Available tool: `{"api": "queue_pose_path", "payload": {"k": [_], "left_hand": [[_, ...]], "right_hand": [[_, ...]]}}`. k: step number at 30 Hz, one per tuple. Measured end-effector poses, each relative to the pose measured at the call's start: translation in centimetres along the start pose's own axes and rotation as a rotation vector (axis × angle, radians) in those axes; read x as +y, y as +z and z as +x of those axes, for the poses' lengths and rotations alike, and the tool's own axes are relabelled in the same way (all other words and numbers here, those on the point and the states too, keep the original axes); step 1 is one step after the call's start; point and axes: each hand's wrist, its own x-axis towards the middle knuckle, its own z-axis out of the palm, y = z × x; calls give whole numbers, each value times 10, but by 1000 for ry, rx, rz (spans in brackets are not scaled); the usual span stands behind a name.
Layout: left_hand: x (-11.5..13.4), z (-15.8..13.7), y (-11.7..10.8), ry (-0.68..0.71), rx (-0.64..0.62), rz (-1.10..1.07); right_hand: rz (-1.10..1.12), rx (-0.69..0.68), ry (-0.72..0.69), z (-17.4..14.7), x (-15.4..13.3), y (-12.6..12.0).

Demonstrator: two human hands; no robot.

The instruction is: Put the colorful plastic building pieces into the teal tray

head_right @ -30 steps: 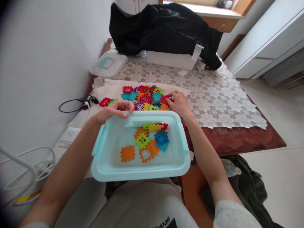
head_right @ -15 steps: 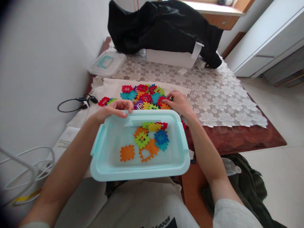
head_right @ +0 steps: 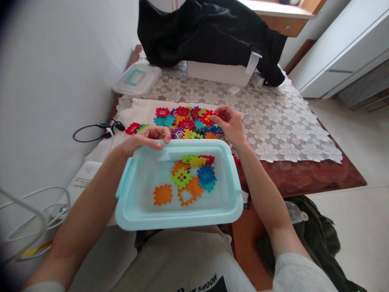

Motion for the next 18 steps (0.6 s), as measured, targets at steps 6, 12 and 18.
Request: {"api": "queue_pose_path", "payload": {"k": [6, 12, 18], "left_hand": [[-1, 1, -2, -7, -8, -7], [-4, 0, -4, -15, 0, -18], [-3, 0, -4, -4, -7, -4]], "right_hand": [[288, -35, 61, -6, -19, 0], [339, -213, 90, -21, -40, 0], [480, -308, 185, -25, -41, 4]]}}
